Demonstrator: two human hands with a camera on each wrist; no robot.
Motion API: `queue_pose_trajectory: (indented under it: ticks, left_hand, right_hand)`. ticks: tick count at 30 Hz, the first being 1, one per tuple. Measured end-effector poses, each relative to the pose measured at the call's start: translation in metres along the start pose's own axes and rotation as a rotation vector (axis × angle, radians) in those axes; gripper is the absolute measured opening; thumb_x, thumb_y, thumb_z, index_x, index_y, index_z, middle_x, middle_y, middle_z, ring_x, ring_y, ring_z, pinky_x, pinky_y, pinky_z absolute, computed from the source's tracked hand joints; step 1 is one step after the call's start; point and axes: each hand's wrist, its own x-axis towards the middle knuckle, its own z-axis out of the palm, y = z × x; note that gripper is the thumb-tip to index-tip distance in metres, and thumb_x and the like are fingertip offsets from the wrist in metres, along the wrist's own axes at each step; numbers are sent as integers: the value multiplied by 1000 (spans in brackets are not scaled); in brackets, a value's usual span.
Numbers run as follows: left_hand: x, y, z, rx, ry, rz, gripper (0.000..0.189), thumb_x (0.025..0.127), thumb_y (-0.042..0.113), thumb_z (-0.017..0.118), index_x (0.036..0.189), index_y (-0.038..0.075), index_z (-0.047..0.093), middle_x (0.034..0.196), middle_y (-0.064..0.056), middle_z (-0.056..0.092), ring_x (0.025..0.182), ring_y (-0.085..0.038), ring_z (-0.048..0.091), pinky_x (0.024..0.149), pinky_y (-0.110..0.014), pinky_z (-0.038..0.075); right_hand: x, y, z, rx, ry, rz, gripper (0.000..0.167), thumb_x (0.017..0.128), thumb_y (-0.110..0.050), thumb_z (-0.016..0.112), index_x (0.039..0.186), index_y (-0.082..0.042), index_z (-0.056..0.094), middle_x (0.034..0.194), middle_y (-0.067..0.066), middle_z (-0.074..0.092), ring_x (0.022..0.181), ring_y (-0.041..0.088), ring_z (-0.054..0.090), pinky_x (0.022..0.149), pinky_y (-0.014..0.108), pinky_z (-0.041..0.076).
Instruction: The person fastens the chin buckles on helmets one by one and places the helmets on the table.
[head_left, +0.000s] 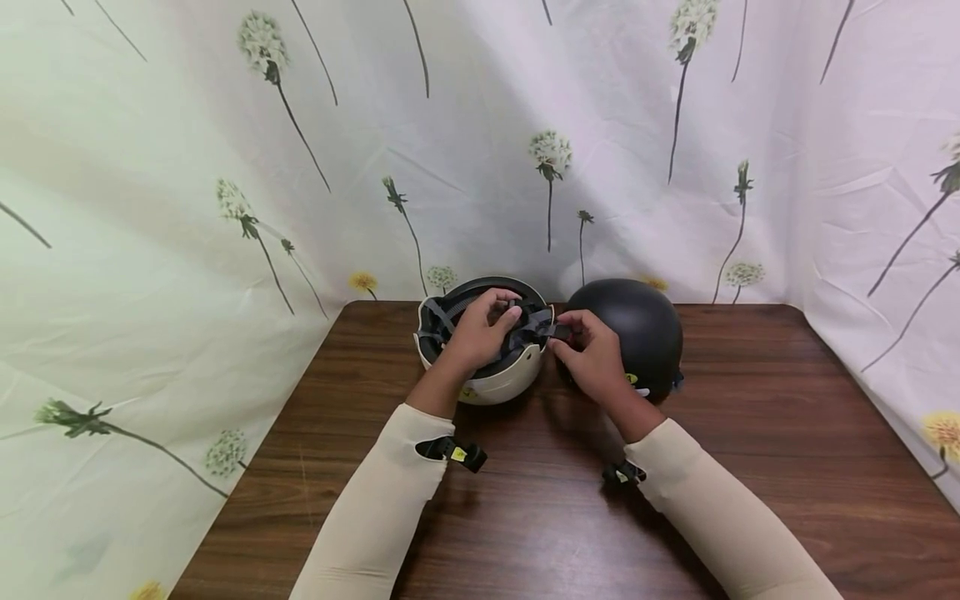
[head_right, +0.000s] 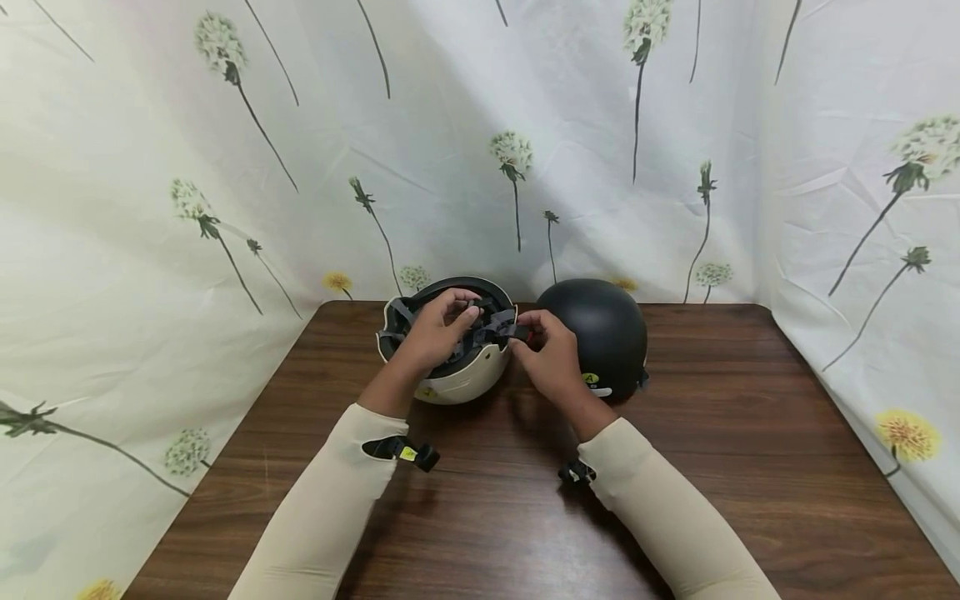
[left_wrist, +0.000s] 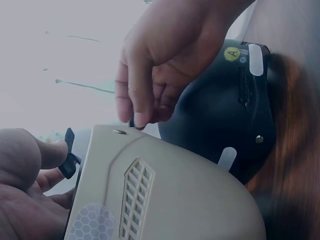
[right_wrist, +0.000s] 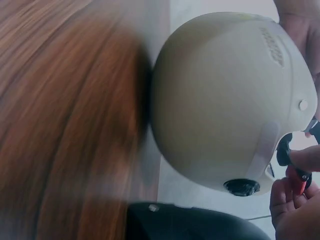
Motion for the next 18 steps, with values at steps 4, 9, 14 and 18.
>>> queue_pose_trajectory:
  ticks: [4, 9, 14, 18]
  left_hand:
    - [-1, 2, 3, -19, 8, 1, 33, 115, 20, 57, 145, 6, 60, 149, -22, 61, 140, -41, 60, 120, -57, 47]
    - [-1, 3, 7, -38, 37, -13, 32, 115, 20, 58, 143, 7, 61, 146, -21, 62, 135, -40, 62, 117, -56, 48]
    - [-2, 4, 11, -44, 60, -34, 31, 114, 21, 59, 143, 9, 61, 142, -20, 64, 130, -39, 64, 115, -55, 49]
    - [-3, 6, 14, -54, 77, -44, 32, 114, 21, 60, 144, 10, 61, 141, -20, 65, 130, -39, 64, 115, -55, 49]
  right_hand:
    - [4, -3, 2, 91, 17, 21, 30, 94, 3, 83, 123, 3, 72, 115, 24, 75, 93, 21, 68, 79, 14, 52]
    - [9, -8, 4, 155, 38, 9, 31, 91, 5, 84, 121, 6, 76, 124, 24, 73, 97, 18, 72, 82, 12, 56]
    - [12, -13, 5, 190, 41, 37, 35, 93, 3, 83, 126, 8, 72, 118, 27, 73, 90, 10, 69, 78, 14, 57]
    - [14, -16, 7, 248, 51, 100, 34, 92, 6, 83, 122, 7, 70, 113, 29, 74, 87, 6, 68, 78, 15, 58]
